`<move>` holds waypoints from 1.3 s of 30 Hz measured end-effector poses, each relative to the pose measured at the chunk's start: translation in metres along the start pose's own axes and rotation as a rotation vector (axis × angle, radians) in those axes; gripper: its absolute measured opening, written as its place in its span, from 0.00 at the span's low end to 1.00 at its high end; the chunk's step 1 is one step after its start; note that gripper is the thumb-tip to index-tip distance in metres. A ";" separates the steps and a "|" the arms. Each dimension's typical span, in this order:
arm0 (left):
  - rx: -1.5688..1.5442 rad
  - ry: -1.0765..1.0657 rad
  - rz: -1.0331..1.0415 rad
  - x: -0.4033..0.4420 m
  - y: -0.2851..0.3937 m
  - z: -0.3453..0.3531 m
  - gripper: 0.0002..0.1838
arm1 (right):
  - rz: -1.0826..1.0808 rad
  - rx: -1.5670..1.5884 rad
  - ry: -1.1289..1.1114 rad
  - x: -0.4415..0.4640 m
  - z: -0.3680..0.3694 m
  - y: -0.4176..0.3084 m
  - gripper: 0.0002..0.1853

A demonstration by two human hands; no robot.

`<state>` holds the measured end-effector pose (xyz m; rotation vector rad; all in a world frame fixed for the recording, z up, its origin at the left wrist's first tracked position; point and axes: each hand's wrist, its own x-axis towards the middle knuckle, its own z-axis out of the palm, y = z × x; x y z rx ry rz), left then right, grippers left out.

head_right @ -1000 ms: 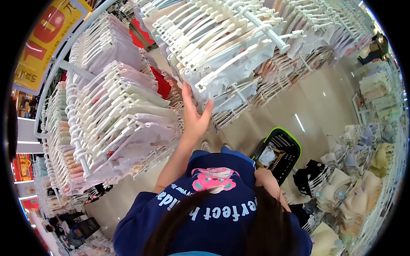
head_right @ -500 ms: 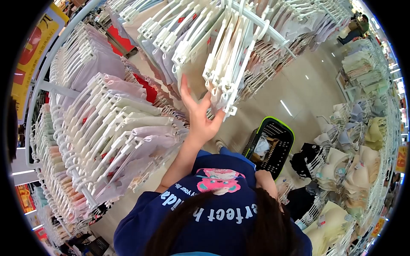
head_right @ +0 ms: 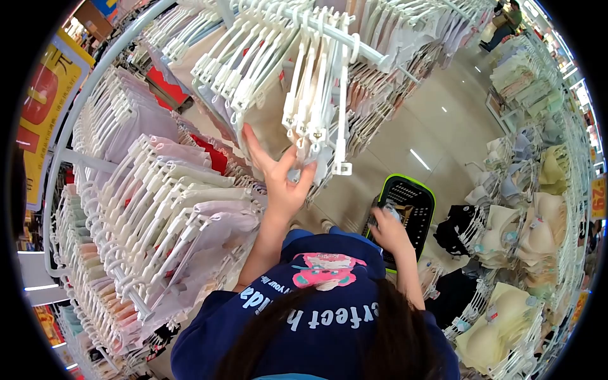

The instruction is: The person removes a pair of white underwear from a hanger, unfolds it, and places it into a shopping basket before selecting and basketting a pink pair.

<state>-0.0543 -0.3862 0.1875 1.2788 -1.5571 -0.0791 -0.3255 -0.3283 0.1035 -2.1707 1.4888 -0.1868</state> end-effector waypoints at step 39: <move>-0.531 0.104 -0.276 0.017 0.010 0.006 0.20 | -0.771 0.054 0.862 0.141 -0.129 -0.142 0.32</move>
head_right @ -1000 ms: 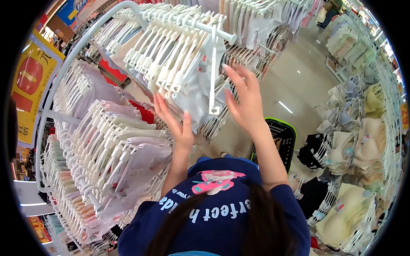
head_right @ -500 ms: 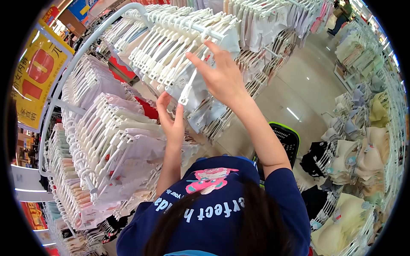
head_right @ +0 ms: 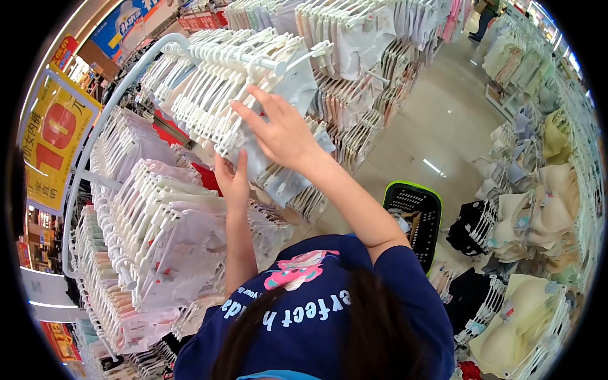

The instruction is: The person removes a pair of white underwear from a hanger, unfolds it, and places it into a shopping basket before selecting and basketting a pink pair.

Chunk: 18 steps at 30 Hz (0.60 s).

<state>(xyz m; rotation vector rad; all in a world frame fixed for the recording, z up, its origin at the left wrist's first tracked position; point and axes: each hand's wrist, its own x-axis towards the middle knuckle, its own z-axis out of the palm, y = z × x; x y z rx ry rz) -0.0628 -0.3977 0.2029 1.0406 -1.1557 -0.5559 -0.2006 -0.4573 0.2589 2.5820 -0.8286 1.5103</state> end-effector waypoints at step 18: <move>0.266 -0.327 0.261 -0.001 0.030 0.011 0.25 | 0.006 0.060 -0.074 0.006 -0.009 0.018 0.23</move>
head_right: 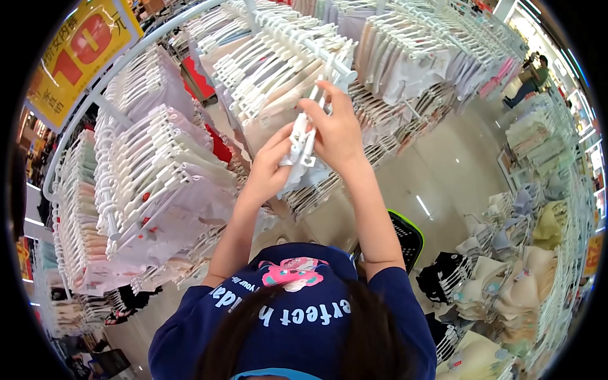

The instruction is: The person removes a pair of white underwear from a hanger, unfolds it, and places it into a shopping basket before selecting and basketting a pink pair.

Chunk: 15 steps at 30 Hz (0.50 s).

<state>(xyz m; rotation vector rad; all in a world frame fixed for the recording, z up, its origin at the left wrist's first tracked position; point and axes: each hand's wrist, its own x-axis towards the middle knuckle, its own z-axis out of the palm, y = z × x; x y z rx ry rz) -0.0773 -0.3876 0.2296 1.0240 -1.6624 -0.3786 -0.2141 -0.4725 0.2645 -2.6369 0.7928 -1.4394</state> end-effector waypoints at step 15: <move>0.442 0.179 -0.033 0.012 -0.028 -0.041 0.27 | 0.770 0.300 -0.113 0.008 -0.044 -0.031 0.22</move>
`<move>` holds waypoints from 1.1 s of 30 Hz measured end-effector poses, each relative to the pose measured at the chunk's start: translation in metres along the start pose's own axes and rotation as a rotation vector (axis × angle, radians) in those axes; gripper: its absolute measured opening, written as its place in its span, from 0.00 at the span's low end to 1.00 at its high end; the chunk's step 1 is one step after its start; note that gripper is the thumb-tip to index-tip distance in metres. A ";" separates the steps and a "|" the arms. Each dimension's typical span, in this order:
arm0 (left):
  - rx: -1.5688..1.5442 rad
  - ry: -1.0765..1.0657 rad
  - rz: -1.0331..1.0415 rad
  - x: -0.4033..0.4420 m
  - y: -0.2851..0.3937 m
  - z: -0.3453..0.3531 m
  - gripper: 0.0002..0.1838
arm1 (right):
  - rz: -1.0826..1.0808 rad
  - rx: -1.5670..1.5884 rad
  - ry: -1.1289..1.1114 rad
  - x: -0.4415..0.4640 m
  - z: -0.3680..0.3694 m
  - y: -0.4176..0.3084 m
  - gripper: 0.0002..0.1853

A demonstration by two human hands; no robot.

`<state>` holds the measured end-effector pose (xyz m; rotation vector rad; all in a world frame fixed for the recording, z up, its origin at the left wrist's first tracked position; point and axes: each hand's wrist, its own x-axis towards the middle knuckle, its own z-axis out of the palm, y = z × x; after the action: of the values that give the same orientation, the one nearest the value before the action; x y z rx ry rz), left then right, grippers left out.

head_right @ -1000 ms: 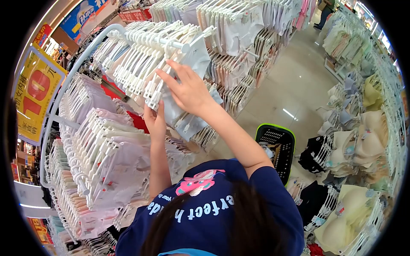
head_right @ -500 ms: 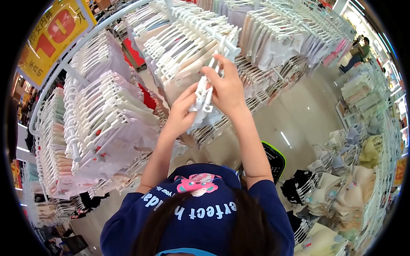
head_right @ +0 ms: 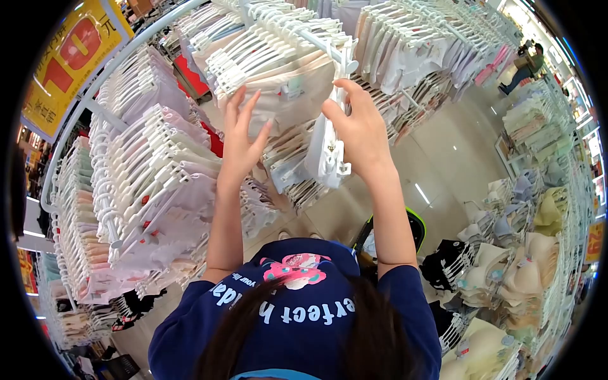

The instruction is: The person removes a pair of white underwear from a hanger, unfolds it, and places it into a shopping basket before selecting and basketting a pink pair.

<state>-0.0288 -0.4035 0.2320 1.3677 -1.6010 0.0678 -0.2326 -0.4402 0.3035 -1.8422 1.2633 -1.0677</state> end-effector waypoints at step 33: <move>0.338 0.377 0.122 -0.008 0.027 0.025 0.26 | -0.416 0.043 -0.098 -0.013 -0.010 0.037 0.17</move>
<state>-0.0660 -0.4035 0.2278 1.4065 -1.3882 0.6568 -0.2595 -0.4400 0.2730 -2.1512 0.8103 -1.1879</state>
